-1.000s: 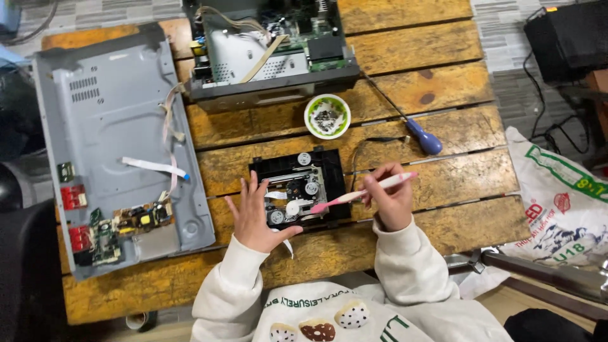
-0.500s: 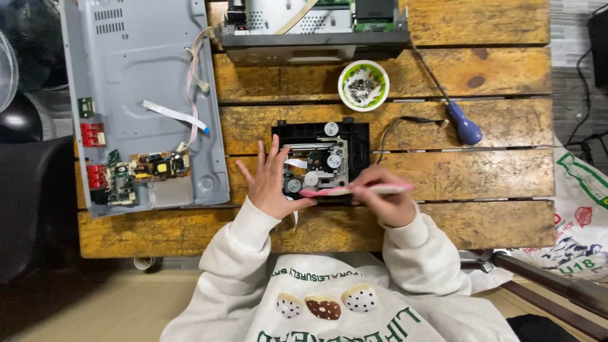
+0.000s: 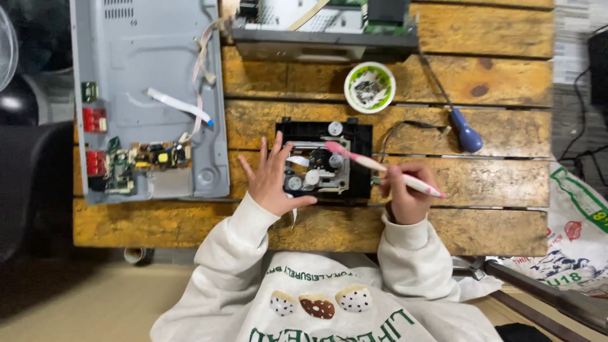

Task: Cleaning a DVD drive mechanism using an air blower and a toothbrush

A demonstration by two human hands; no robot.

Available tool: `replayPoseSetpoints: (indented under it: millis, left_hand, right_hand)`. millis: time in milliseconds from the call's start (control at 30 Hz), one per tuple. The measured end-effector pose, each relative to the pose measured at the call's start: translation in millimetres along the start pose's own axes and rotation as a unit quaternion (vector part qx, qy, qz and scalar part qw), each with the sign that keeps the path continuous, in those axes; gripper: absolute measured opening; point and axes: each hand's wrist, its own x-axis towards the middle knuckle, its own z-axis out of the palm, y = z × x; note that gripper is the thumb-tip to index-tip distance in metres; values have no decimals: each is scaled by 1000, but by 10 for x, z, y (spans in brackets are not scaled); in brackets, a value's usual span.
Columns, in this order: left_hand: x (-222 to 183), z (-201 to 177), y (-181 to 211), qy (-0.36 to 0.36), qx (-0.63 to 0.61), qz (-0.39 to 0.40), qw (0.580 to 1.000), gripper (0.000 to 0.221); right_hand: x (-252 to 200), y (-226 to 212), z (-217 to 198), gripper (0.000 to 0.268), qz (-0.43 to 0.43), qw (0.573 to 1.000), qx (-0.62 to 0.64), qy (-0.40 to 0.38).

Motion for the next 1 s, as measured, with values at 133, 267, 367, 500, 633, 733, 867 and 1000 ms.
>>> replayPoseSetpoints:
  millis: [133,267,367,500,633,733,867,1000]
  left_hand:
    - [6,29,8,1,22,-4,1000,124]
    - [-1,1,14,-12,20,-12,1000,124]
    - [9,21,-3,-8,8,-6,1000,124]
    - [11,35,20,-4,23,-13,1000,125]
    - [19,54,-8,-9,18,-16,1000,126]
    - [11,72,-21,5,20,-15,1000,129]
    - [-6,71,-40,1,20,-6,1000,133]
    - [-18,18,22,16,6,-2,1000,141]
  right_hand:
    - [-80,-128,196,45,57,992,110,3]
    - [51,-220,201,24,67,983,7,-169]
    - [28,86,-101,29,118,993,11,0]
    - [-25,-67,145,18,115,988,87,-46]
    - [85,-18,5,10,111,987,-26,-111]
    - [37,107,-113,22,161,978,128,-29]
    - [81,-182,175,10,159,977,48,-132]
    - [24,71,-1,15,191,978,68,-48]
